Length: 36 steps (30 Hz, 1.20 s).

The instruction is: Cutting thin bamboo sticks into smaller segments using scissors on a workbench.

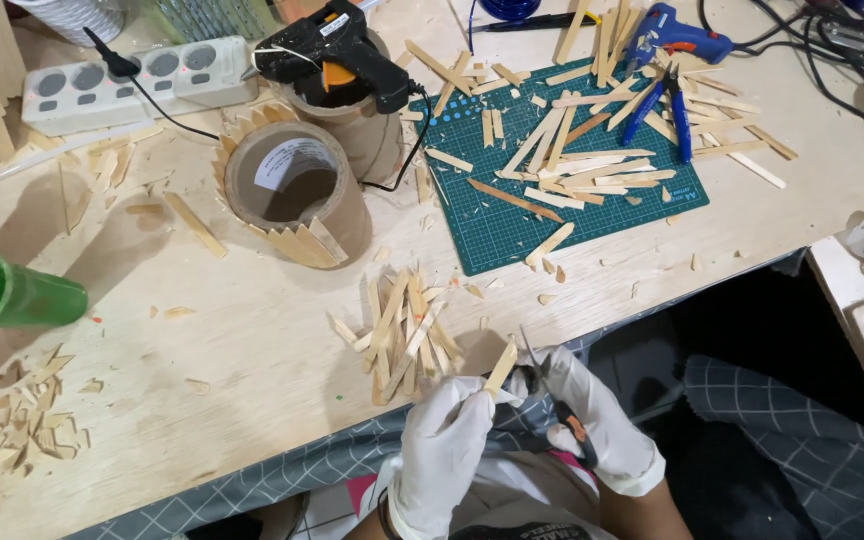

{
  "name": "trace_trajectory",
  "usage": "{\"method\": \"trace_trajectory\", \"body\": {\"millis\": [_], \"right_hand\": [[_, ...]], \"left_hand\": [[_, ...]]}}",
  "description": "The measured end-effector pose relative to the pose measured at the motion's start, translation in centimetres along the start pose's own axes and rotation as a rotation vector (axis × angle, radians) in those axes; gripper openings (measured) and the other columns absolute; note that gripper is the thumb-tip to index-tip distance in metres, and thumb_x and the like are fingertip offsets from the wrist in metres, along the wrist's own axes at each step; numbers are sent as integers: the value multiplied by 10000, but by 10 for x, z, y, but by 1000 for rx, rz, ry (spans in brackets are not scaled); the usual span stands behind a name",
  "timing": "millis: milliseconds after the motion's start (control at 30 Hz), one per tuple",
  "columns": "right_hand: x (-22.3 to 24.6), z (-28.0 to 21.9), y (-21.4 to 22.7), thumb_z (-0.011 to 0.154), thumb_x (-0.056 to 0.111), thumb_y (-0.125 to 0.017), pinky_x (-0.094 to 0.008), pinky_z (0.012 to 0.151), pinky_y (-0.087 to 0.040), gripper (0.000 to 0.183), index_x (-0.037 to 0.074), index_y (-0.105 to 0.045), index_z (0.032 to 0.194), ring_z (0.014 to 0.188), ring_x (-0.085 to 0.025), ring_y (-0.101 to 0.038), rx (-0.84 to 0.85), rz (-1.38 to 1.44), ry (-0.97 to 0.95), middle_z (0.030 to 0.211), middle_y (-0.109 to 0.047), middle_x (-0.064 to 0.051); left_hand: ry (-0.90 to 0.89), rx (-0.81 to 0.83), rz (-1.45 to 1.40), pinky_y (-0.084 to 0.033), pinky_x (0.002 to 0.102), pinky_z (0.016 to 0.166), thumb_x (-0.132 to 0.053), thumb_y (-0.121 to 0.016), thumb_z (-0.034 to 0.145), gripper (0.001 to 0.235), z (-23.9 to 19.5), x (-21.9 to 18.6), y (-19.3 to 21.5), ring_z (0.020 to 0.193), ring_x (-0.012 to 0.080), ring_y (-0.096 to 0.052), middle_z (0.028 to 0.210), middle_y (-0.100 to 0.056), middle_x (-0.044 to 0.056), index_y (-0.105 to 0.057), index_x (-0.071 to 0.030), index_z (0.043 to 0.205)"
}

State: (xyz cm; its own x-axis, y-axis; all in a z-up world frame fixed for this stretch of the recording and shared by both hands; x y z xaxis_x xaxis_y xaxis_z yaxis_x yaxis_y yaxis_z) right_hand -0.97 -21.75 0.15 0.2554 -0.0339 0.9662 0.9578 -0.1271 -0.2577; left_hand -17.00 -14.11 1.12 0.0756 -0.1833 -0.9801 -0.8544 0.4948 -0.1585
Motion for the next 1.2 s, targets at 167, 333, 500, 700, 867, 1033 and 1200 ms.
{"method": "trace_trajectory", "body": {"millis": [167, 333, 500, 700, 867, 1033, 1200], "right_hand": [[-12, -3, -11, 899, 353, -897, -417, 939, -517, 677, 22, -534, 1364, 1007, -211, -627, -1, 275, 9, 1091, -646, -90], [-38, -14, 3, 853, 324, -912, -429, 1052, -507, 755, 22, -506, 1413, 1191, -232, -638, -52, 188, 7, 1315, -639, -102], [-30, -10, -4, 761, 336, -967, -421, 1025, -503, 773, 21, -574, 1348, 1181, -237, -645, -138, 235, -63, 1284, -675, -104], [-17, -4, -9, 816, 355, -910, -458, 1137, -449, 811, 5, -526, 1438, 1347, -286, -580, -171, 245, -39, 1450, -611, -144], [-7, -2, -2, 877, 527, -837, -365, 889, -483, 753, 10, -578, 1360, 916, -187, -629, -200, 95, 70, 1015, -696, -90], [-10, -5, 5, 894, 513, -817, -381, 932, -504, 753, 2, -562, 1385, 934, -203, -656, -206, 59, 121, 1006, -697, -88], [-14, -8, 14, 889, 492, -829, -367, 928, -513, 811, -19, -520, 1438, 947, -194, -655, -243, 137, 113, 1043, -701, -110]], "left_hand": [[-30, -181, 393, -456, 273, 618, -31, -680, 838, 164, -6, 6, 3, 617, 84, -500, 700, -678, -37, -615, -76, 694], [48, -196, 451, -562, 260, 746, -142, -717, 827, 70, -8, 18, 1, 815, 107, -748, 898, -838, -10, -731, -78, 800], [-4, -142, 459, -492, 268, 593, -100, -702, 864, 282, -8, 9, 0, 624, 85, -593, 681, -730, -26, -524, -91, 645], [-25, -155, 415, -397, 258, 482, -51, -650, 873, 142, 0, 4, 6, 533, 67, -506, 850, -799, 11, -648, -66, 732], [-561, -393, 857, -601, 239, 756, -25, -759, 890, 80, 24, -43, 30, 861, 154, -654, 905, -721, 69, -700, -43, 839], [-547, -382, 2017, -417, 303, 629, -395, -622, 1019, 56, 42, -8, 37, 741, 156, -591, 963, -551, -64, -654, -358, 992], [-275, -759, 2574, -423, 247, 635, -885, -157, 1024, 830, 51, -27, 27, 762, 139, -589, 912, -653, 22, -625, -202, 961]]}}
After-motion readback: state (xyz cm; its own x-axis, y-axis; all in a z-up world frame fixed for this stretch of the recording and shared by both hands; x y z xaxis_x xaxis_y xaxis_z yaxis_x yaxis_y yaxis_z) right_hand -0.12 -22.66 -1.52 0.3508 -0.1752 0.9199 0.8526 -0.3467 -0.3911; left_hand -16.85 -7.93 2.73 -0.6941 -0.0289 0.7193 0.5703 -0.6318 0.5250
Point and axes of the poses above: each hand's wrist, its own z-axis towards the middle knuckle, its own y-axis out of the back of the hand, x = y × z, the point moved 4 cm from there along z, towards the middle knuckle
